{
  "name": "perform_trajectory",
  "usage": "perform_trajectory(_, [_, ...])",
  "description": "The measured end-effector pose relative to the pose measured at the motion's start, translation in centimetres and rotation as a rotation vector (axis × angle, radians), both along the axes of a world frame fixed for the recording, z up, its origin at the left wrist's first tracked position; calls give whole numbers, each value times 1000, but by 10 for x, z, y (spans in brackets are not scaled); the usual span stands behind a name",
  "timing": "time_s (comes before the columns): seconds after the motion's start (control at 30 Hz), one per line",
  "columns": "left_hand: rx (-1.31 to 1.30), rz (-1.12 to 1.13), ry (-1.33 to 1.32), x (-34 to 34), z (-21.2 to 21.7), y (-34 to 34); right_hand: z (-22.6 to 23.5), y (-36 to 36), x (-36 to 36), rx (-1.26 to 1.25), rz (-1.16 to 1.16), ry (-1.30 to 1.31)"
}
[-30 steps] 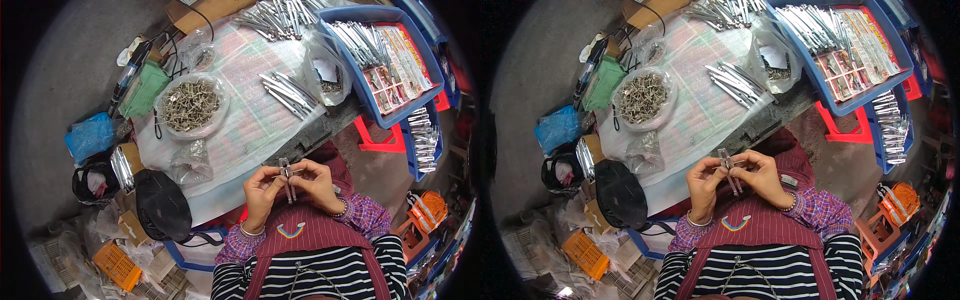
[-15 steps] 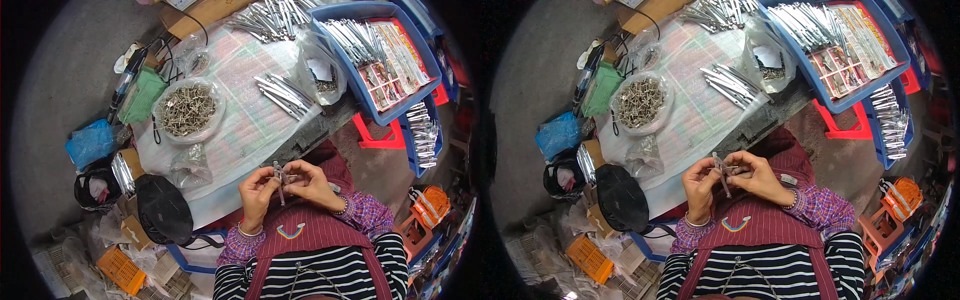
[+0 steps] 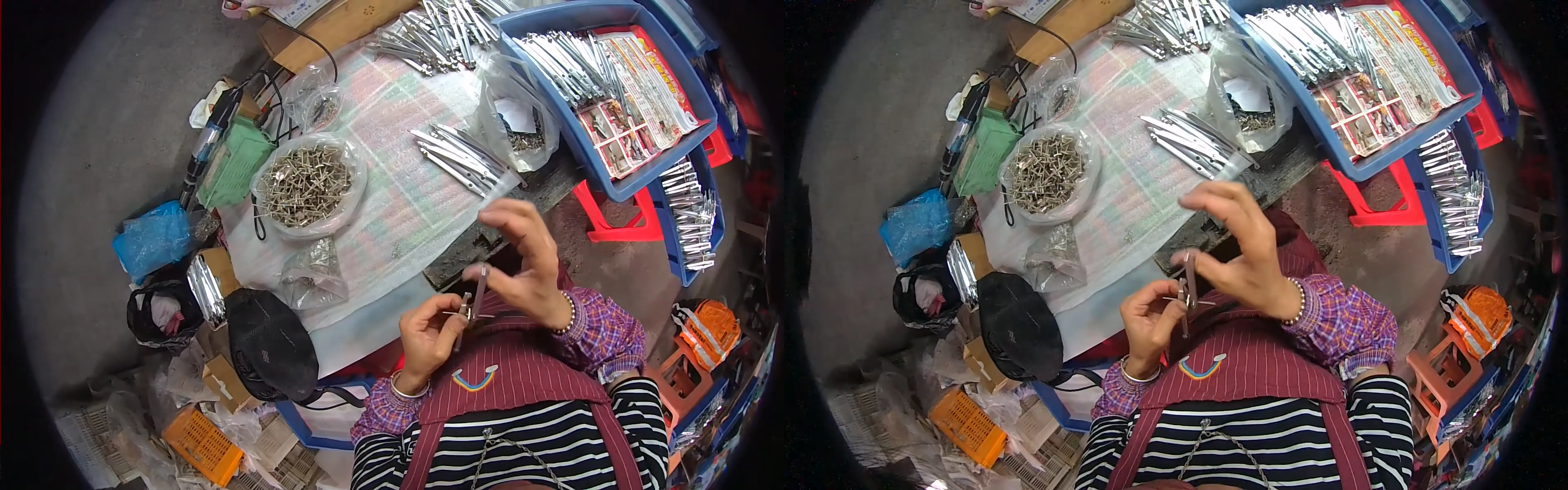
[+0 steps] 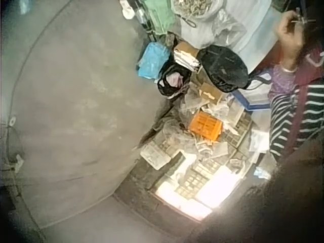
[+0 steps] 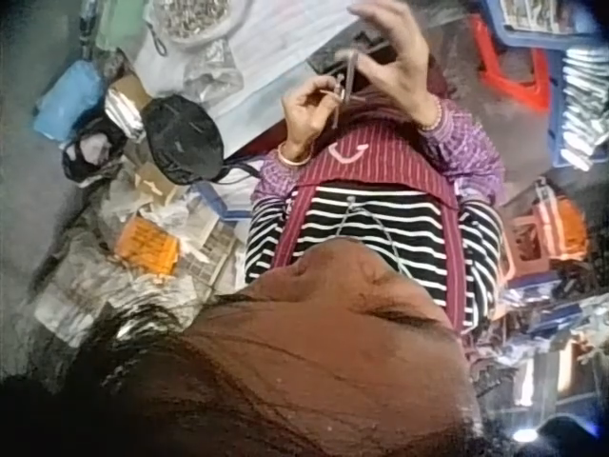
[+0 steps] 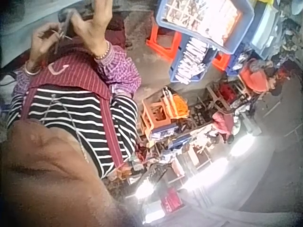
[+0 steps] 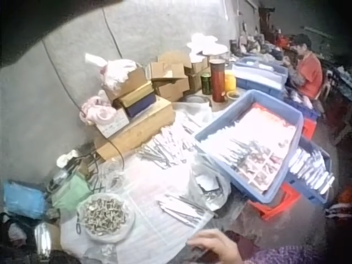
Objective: Assembling small metal hardware components by hand at a workbench.
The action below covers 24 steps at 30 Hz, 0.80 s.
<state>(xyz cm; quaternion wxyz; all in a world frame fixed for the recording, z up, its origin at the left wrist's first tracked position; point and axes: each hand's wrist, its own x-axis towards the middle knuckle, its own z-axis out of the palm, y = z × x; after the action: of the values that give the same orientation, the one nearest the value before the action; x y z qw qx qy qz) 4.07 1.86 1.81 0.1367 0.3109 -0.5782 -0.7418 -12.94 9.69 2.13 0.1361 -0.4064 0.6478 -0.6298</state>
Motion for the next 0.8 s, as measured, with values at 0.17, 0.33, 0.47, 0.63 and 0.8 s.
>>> perform_trajectory(0.17, [-427, 99, -72, -4, -20, -9, 8, 13, 25, 126, 239, -300])
perform_trajectory(0.33, [-597, 150, 27, -7, -23, -14, -9, 22, 47, 155, 392, -956])
perform_trajectory(0.47, [-603, 168, 64, -5, -21, -11, -21, 20, 52, 167, 343, -986])
perform_trajectory(0.63, [-274, 221, 62, -3, -14, -9, -38, 22, 53, 136, 364, -661])
perform_trajectory(0.8, [-245, 166, 71, 0, -10, -9, -33, 22, 46, 117, 389, -517])
